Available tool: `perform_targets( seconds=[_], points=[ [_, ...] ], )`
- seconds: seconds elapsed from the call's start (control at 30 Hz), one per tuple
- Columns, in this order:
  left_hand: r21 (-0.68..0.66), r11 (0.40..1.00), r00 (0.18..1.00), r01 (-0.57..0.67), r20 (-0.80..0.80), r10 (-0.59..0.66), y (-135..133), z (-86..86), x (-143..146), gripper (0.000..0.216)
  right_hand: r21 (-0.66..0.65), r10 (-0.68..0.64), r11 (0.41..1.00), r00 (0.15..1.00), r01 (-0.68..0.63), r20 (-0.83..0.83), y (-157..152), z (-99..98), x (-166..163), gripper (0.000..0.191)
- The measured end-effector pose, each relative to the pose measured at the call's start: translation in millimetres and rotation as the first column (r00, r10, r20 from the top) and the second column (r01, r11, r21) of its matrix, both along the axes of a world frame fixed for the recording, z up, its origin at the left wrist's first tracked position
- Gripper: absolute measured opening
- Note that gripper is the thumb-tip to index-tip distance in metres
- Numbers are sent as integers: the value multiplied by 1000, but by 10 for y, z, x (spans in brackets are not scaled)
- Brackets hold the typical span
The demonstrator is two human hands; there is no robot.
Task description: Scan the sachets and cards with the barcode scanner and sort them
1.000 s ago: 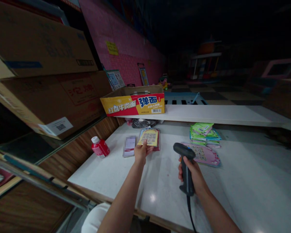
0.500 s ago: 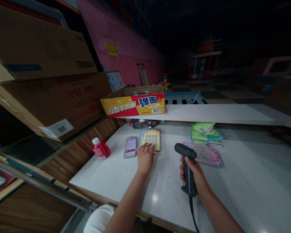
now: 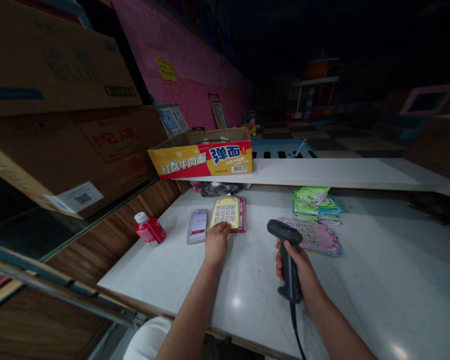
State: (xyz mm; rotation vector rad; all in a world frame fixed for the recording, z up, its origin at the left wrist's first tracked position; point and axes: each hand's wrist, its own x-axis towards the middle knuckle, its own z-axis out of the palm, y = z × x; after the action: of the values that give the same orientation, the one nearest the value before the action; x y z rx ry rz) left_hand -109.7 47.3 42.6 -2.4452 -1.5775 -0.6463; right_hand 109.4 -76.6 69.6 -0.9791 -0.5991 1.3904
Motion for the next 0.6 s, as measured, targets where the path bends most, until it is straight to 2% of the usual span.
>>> perform_targets(
  seconds=[0.1,0.23,0.3,0.4,0.5,0.6],
  points=[
    [30,999,999,16,37,-17,-22,2,17,35,17,20,1000,1000,-20,-10,18,-21,23,47],
    [76,994,991,74,107,-82,-102,129,198,30,37,-17,999,999,18,-28,36,-3,62,46],
    [27,988,978,150,139,-153,-138,186,392,27,32,-69,997,997,70,-39,50,22,102,45],
    [-141,960,949,240,241,-201,-145,210,786,22,2,-187,982,980,187,-69,87,49,200,45],
    [-324,916,913,238,396,-97,-96,181,1205,20,-30,-300,954,945,299,-128,136,45,329,44],
    [-443,890,898,104,427,108,-46,150,1527,26,-68,-353,936,918,346,-181,176,25,444,42]
  ],
)
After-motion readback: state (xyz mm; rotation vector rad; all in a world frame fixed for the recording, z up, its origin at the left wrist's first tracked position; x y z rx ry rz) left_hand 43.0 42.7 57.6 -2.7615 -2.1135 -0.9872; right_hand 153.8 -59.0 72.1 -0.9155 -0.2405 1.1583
